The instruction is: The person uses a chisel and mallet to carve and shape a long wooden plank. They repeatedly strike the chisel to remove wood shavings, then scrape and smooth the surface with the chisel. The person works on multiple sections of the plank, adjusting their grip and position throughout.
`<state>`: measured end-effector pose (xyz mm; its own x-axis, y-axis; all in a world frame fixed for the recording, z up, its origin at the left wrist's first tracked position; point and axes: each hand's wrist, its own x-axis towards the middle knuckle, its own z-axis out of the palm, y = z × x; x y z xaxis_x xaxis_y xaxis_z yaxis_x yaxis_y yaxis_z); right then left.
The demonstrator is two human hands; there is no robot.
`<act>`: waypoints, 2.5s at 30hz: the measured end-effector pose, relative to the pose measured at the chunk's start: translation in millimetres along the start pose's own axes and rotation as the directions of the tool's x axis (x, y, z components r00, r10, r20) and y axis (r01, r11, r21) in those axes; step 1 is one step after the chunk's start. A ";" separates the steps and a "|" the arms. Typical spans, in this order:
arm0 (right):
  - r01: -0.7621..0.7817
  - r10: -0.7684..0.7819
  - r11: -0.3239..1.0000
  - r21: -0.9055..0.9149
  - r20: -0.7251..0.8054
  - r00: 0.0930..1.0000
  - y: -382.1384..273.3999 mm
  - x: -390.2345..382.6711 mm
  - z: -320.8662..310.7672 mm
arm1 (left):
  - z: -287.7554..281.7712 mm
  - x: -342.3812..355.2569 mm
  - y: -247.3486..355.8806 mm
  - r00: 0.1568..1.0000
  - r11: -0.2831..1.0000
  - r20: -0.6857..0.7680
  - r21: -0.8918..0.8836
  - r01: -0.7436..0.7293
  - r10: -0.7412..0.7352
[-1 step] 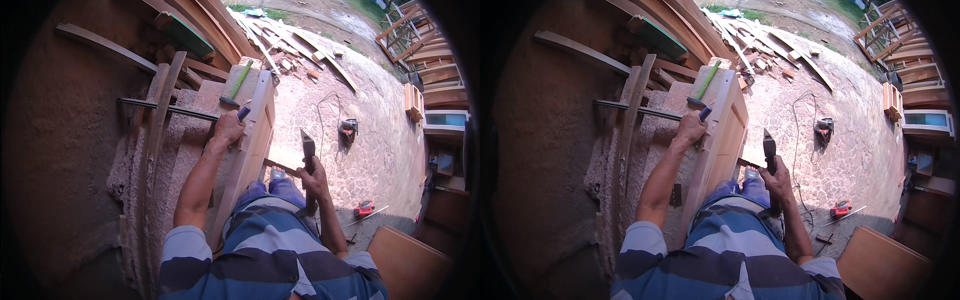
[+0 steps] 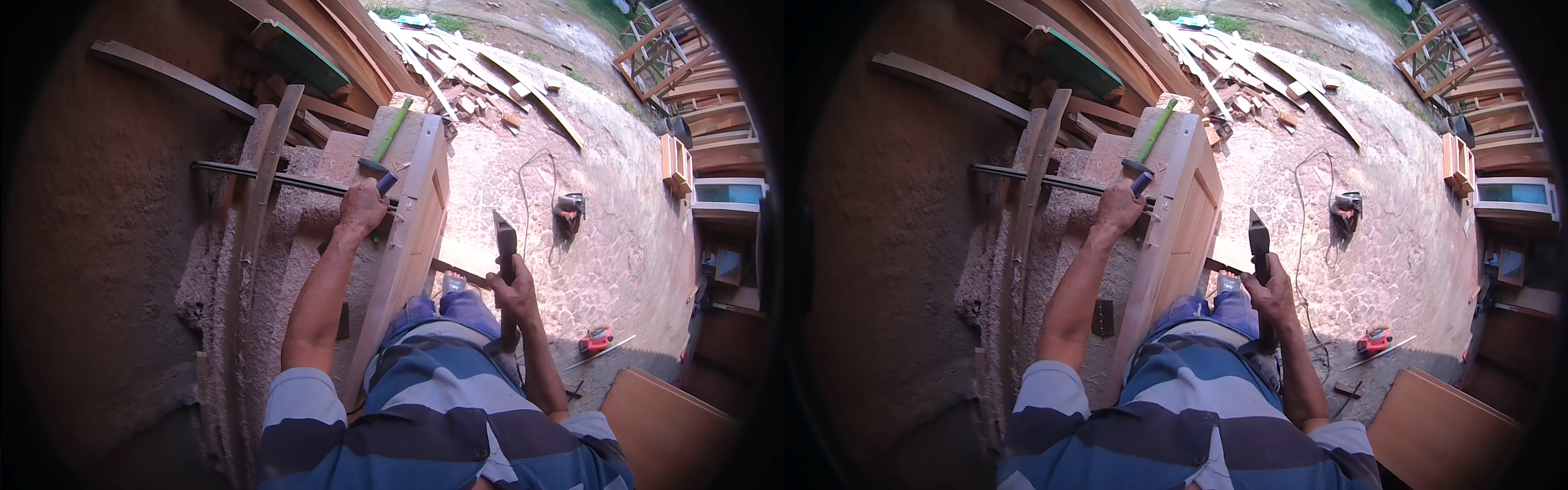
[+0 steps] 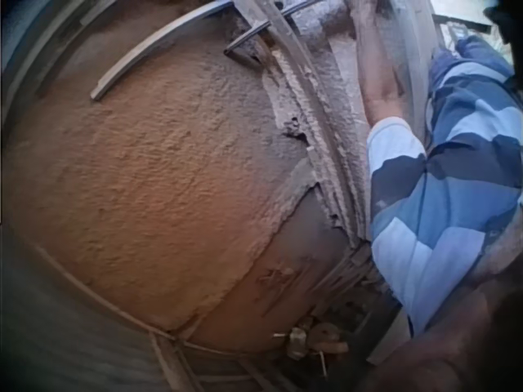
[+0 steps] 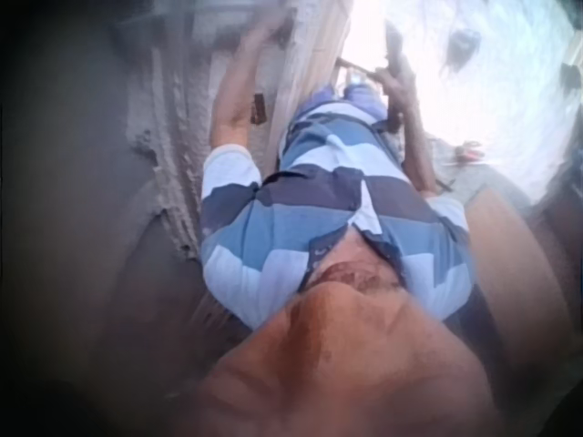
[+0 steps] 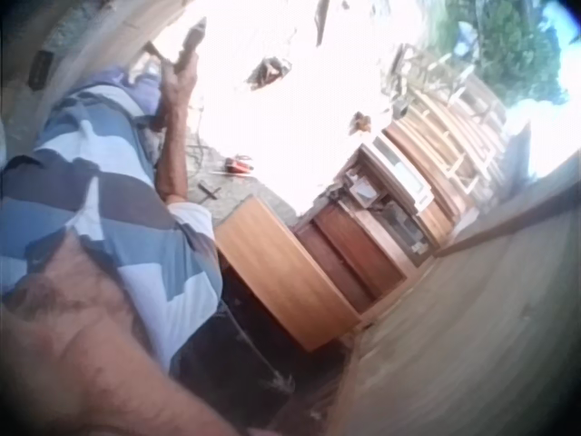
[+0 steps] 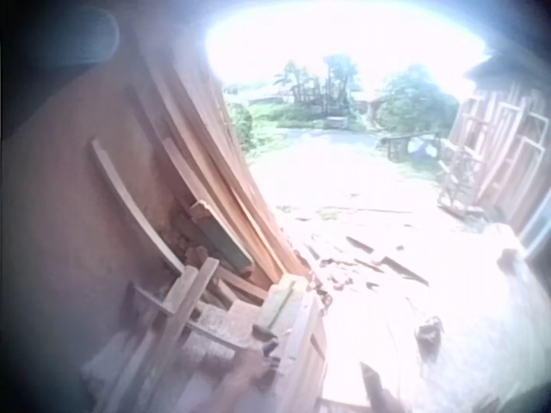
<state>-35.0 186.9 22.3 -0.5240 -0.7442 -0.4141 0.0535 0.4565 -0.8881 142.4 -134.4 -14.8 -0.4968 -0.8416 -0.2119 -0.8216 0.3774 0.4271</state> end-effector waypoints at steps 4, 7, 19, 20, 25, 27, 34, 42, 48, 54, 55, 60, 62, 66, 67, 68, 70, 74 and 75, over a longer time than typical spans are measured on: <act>-0.018 0.017 1.000 -0.007 -0.070 0.997 -0.6 4.1 -5.4 | -51.2 6.2 -42.5 0.964 0.992 -0.255 -0.122 0.043 -0.073; -0.024 0.025 0.999 0.031 -0.037 0.999 -6.3 7.5 -8.0 | -78.9 3.0 -41.8 0.955 0.943 -0.294 -0.326 -0.068 -0.032; 0.096 -0.093 0.995 -0.026 0.080 0.992 -24.5 11.7 6.8 | -1.8 -45.7 14.7 0.971 0.944 0.038 -0.244 -0.221 0.237; 0.076 -0.072 0.996 -0.037 0.095 0.993 -24.3 11.6 6.9 | 4.9 -44.2 11.6 0.980 0.936 0.066 -0.314 -0.159 0.189; 0.077 -0.066 0.992 -0.099 0.106 0.992 -22.3 8.7 7.0 | 2.7 -52.2 -12.2 0.990 0.976 -0.057 -0.170 -0.133 0.125; 0.129 -0.118 0.982 -0.135 0.088 0.989 -24.5 8.9 9.7 | -4.1 -62.2 -14.8 0.997 0.977 -0.050 -0.206 0.047 -0.059; 0.111 -0.084 0.986 -0.125 0.201 0.976 -68.0 17.1 44.6 | 18.9 -76.2 -9.4 0.983 0.940 -0.139 -0.301 -0.159 0.121; 0.515 -0.334 0.832 -0.206 0.557 0.761 -127.7 54.7 120.7 | -10.1 -170.3 -125.1 0.926 0.946 -0.285 -0.278 0.167 -0.247; 0.628 -0.310 0.757 -0.182 0.745 0.591 -114.2 56.8 205.7 | -56.6 -244.6 -153.8 0.783 0.895 -0.475 -0.383 0.227 -0.402; 0.456 -0.310 0.887 -0.069 0.641 0.702 -130.1 19.8 159.5 | -109.7 -229.7 -133.9 0.804 0.501 -0.362 -0.860 -0.093 -0.471; 0.384 -0.280 0.923 -0.033 0.626 0.727 -135.8 16.8 144.4 | -115.9 -214.6 -121.1 0.839 0.445 -0.378 -0.876 -0.187 -0.391; 0.326 -0.279 0.943 -0.068 0.373 0.885 -144.3 7.6 82.2 | -134.9 -110.4 -34.9 0.873 0.168 -0.460 -0.885 -0.435 -0.163; 0.177 -0.173 0.984 0.015 0.313 0.934 -135.7 0.2 58.9 | -132.2 -66.5 2.5 0.896 0.075 -0.431 -0.902 -0.425 -0.103; 0.093 -0.114 0.986 0.139 0.156 0.981 -104.7 -0.6 35.2 | -111.9 8.5 69.3 0.948 0.037 -0.294 -0.953 -0.301 0.119; 0.073 -0.087 0.991 0.113 0.126 0.988 -96.9 1.3 29.6 | -106.1 22.3 80.5 0.951 0.032 -0.228 -0.970 -0.240 0.207; 0.062 -0.073 0.993 0.096 0.108 0.992 -89.7 2.6 23.1 | -99.4 33.2 89.3 0.944 0.029 -0.154 -0.985 -0.169 0.291; 0.004 -0.015 0.994 0.108 0.101 0.995 -77.7 1.5 9.2 | -83.4 47.8 102.3 0.941 0.093 -0.057 -0.991 -0.094 0.334; -0.142 0.133 0.977 0.162 0.067 0.989 -60.0 4.3 -6.0 | -57.7 63.8 107.9 0.959 0.118 -0.002 -0.992 -0.037 0.284; -0.165 0.158 0.974 0.153 0.060 0.986 -56.7 6.7 -7.6 | -53.9 66.0 106.0 0.959 0.130 0.018 -0.991 -0.020 0.282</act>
<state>-48.0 159.6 71.3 -0.4574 -0.6907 -0.5601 0.2688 0.4930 -0.8275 37.5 -170.7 63.8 -0.7133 -0.6938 -0.0986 0.1799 -0.3173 0.9311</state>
